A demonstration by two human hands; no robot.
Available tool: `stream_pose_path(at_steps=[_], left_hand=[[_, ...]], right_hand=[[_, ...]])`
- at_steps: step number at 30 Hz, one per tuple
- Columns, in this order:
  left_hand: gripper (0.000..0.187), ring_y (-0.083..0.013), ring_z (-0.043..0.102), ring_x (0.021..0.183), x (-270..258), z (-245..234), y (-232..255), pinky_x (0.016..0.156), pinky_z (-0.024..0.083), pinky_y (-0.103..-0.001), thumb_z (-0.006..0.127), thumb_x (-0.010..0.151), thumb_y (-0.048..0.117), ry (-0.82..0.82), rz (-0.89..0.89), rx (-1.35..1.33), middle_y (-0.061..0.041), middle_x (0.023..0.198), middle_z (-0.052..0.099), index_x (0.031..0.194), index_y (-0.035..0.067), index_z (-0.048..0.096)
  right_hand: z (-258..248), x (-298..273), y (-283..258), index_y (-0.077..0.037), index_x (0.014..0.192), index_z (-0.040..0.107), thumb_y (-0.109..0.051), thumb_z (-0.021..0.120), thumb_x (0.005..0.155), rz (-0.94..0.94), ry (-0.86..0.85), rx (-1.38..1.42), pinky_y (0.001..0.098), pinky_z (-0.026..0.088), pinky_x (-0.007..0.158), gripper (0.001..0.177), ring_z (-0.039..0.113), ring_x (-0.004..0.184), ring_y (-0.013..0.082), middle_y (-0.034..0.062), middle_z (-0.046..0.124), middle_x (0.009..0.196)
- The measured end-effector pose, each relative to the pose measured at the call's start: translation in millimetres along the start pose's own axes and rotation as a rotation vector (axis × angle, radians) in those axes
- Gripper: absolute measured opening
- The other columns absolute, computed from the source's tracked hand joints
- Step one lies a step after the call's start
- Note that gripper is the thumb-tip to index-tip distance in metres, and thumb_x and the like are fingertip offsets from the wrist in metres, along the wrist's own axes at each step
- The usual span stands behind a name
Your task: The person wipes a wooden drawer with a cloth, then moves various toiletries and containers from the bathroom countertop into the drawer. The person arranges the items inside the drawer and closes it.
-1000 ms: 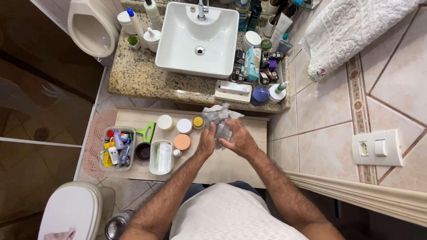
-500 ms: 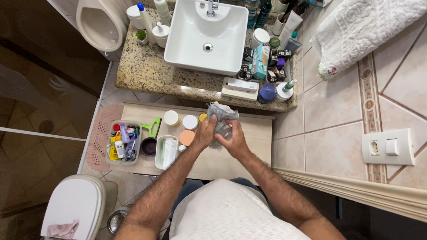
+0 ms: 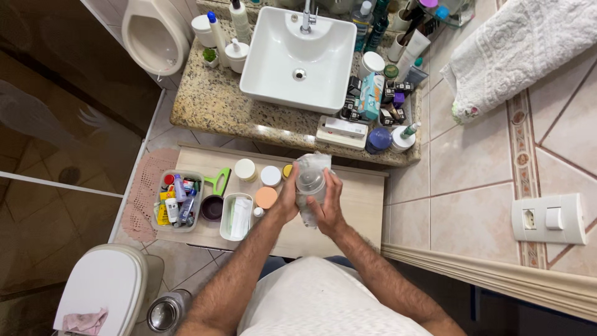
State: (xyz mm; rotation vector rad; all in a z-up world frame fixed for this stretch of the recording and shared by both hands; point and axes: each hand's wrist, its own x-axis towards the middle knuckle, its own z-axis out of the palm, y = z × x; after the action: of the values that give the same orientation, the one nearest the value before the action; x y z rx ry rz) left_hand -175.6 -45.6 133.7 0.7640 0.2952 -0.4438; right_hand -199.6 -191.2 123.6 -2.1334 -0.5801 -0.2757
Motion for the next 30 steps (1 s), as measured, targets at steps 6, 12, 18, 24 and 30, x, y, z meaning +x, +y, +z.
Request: stream_pose_path(at_steps=[6, 12, 18, 24, 30], left_hand=[[0.061, -0.0145, 0.058, 0.091, -28.4, 13.2, 8.8, 0.079, 0.048, -0.031, 0.072, 0.073, 0.045, -0.074, 0.255, 0.551, -0.008, 0.102, 0.062, 0.112, 0.0, 0.059], [0.052, -0.0167, 0.064, 0.077, -34.2, 24.9, 18.2, 0.069, 0.053, -0.03, 0.072, 0.07, 0.041, 0.089, 0.211, 0.792, -0.009, 0.088, 0.068, 0.101, 0.0, 0.064], [0.067, -0.0177, 0.063, 0.092, -40.5, -6.5, 19.3, 0.079, 0.051, -0.031, 0.075, 0.065, 0.044, 0.0, 0.162, 0.841, -0.011, 0.102, 0.064, 0.114, 0.001, 0.056], [0.079, -0.0191, 0.059, 0.1, -52.8, -49.0, -30.6, 0.085, 0.048, -0.031, 0.082, 0.062, 0.034, 0.11, 0.178, 0.91, -0.012, 0.11, 0.06, 0.122, 0.0, 0.044], [0.043, -0.0162, 0.061, 0.09, -84.9, -108.2, -71.8, 0.081, 0.049, -0.03, 0.065, 0.077, 0.018, 0.394, 0.143, 0.548, -0.009, 0.102, 0.066, 0.114, -0.001, 0.059]], right_hand=[[-0.9, 0.0, -7.0, 0.002, 0.138, 0.014, -0.014, 0.06, 0.087, 0.063, -0.034, 0.114, 0.0456, 0.03, 0.106, 0.071, 0.033, 0.129, 0.0369, 0.0259, 0.03, 0.135], [-13.8, 23.7, -19.7, -0.002, 0.131, 0.021, -0.009, 0.073, 0.068, 0.237, -0.077, 0.208, 0.0413, 0.042, 0.095, 0.082, 0.045, 0.116, 0.0321, 0.0224, 0.038, 0.125], [-38.8, 33.4, -20.8, -0.004, 0.132, 0.024, -0.011, 0.072, 0.071, 0.264, -0.45, 0.39, 0.0376, 0.044, 0.1, 0.078, 0.053, 0.113, 0.026, 0.0188, 0.048, 0.119], [-3.0, 10.1, -25.4, -0.005, 0.121, 0.044, -0.018, 0.084, 0.06, 0.273, -0.332, 0.025, 0.0379, 0.049, 0.087, 0.074, 0.055, 0.1, 0.0289, 0.0165, 0.05, 0.108], [57.9, -32.2, 37.8, -0.001, 0.117, 0.038, -0.016, 0.08, 0.06, 0.451, -0.205, -0.066, 0.0402, 0.047, 0.088, 0.072, 0.05, 0.105, 0.0328, 0.0183, 0.044, 0.115]])
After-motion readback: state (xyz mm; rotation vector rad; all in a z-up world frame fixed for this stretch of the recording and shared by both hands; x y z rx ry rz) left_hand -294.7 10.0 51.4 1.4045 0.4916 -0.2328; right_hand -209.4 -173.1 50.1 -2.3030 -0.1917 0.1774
